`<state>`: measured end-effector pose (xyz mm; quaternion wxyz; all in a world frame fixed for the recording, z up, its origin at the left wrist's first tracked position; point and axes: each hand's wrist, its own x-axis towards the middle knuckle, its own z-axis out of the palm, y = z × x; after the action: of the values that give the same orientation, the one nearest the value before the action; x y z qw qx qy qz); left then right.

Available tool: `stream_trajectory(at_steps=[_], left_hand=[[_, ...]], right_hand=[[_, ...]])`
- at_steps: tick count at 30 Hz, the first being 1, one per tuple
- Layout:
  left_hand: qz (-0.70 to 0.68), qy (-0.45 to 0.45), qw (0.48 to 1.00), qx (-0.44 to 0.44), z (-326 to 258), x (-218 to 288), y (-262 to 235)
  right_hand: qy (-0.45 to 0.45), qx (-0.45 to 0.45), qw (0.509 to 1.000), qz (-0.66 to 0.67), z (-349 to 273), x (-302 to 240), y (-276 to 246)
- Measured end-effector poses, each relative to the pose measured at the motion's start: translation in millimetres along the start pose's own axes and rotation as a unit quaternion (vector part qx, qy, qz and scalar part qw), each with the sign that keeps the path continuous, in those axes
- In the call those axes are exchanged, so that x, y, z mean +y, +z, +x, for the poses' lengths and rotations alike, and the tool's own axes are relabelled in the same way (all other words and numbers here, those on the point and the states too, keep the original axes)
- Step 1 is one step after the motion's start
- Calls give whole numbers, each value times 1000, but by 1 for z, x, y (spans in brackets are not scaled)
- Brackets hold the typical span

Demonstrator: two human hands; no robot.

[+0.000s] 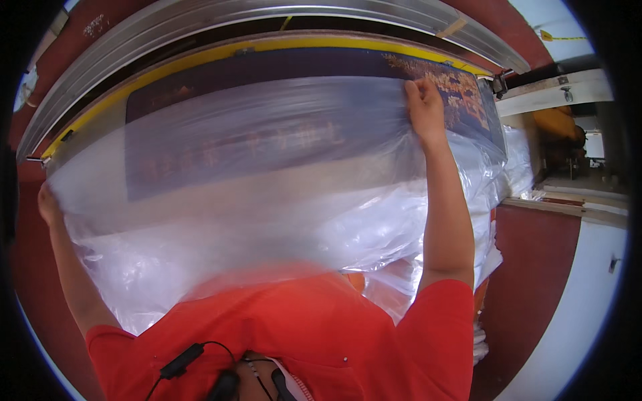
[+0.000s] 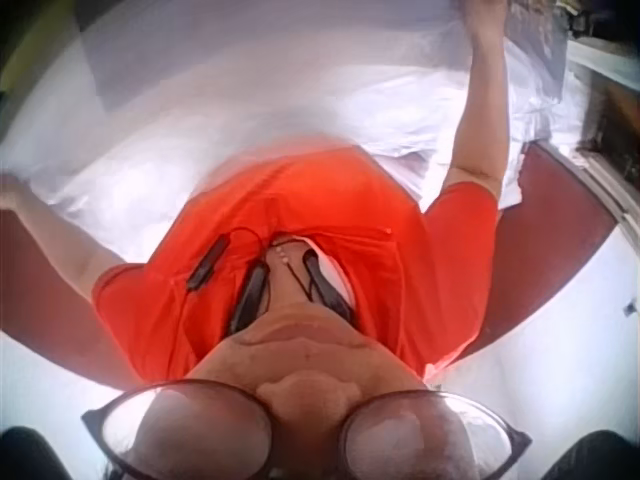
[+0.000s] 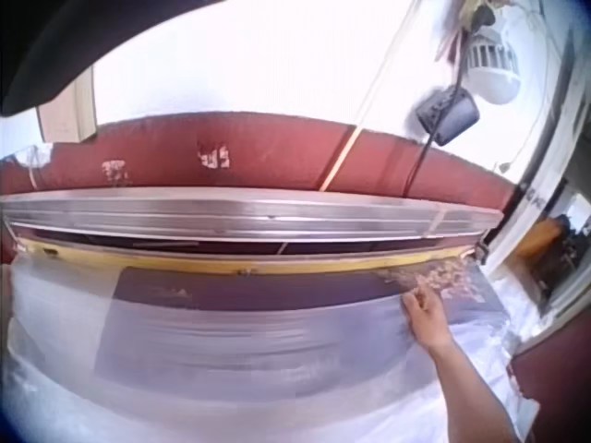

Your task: The person wraps a large rectangular object, likely a framed picture or artwork, with a clear plastic sheet. They repeatedly smooth the plastic over the surface and fold the edges to secure the wrapping.

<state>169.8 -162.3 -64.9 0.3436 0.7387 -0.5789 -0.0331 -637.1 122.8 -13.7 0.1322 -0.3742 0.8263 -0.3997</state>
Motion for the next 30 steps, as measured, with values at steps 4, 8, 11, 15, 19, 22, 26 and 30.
stream_trajectory(at_steps=[4, 8, 11, 15, 19, 22, 26, 30], left_hand=[[57, -7, 997, 49, 27, 77, 88], [75, -2, 994, 73, 59, 75, 115], [96, -85, 991, -37, 54, 88, 116], [-24, -81, 996, -10, 49, 75, 119], [-50, -159, 986, 4, 71, 55, 123], [-4, -131, 991, -13, 79, 31, 111], [-162, -232, 959, -24, 52, 87, 113], [-380, -277, 878, -90, 53, 80, 95]], right_hand=[[-87, 137, 980, -113, 78, 32, -13], [10, 175, 982, -67, 117, 23, 7], [31, 198, 974, -109, 119, 35, 7], [81, 209, 963, -150, 111, 33, 13], [69, 234, 964, -102, 123, 55, 11], [73, 224, 965, -118, 121, 46, 20], [73, 192, 974, -99, 116, 43, 8], [51, 92, 994, -7, 109, 27, 7]])
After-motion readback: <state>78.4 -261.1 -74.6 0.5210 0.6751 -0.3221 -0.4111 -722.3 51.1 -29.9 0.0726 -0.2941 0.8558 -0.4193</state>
